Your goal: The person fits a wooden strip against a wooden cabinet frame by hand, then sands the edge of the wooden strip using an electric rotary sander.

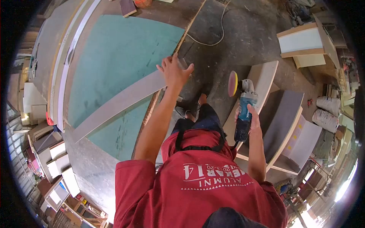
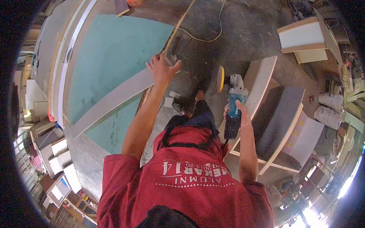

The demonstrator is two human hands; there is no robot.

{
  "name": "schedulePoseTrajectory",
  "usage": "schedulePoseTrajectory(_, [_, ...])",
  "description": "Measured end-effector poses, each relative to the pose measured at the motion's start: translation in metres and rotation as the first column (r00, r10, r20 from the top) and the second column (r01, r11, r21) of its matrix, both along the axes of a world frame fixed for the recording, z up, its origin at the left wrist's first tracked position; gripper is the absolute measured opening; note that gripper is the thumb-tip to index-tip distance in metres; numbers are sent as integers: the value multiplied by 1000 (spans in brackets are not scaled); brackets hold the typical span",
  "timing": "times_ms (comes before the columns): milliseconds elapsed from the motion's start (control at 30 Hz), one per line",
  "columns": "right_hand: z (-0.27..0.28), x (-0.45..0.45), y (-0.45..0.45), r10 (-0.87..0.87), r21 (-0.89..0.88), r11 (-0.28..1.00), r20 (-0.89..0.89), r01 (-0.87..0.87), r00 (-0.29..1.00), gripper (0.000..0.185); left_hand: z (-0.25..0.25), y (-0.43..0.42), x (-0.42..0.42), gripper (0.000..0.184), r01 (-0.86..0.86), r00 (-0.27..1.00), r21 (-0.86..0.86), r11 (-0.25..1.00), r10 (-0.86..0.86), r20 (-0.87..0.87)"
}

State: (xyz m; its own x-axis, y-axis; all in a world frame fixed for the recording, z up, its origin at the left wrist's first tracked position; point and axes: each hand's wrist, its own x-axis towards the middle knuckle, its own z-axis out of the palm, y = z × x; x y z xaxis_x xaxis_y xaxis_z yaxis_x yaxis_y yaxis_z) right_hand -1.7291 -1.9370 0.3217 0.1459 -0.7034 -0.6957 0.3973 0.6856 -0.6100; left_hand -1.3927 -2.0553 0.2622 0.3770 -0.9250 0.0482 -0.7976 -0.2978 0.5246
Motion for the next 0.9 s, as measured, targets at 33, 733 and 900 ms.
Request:
schedulePoseTrajectory(33, [2, 1, -3, 15, 8, 1000, -10, -15, 1000, 57, -1, 0, -6, 66, -1, 1000, 5, 1000, 1, -3])
schedulePoseTrajectory(733, [-33, 75, -114, 508, 178, 834, 126, -523, 852, 47, -43, 107, 127, 36, -366, 854, -232, 901, 424, 301])
schedulePoseTrajectory(900, [-25, 86, -117, 505, 189, 837, 94, -514, 858, 47, -38, 104, 123, 35, -397, 847, -230, 888, 451, 280])
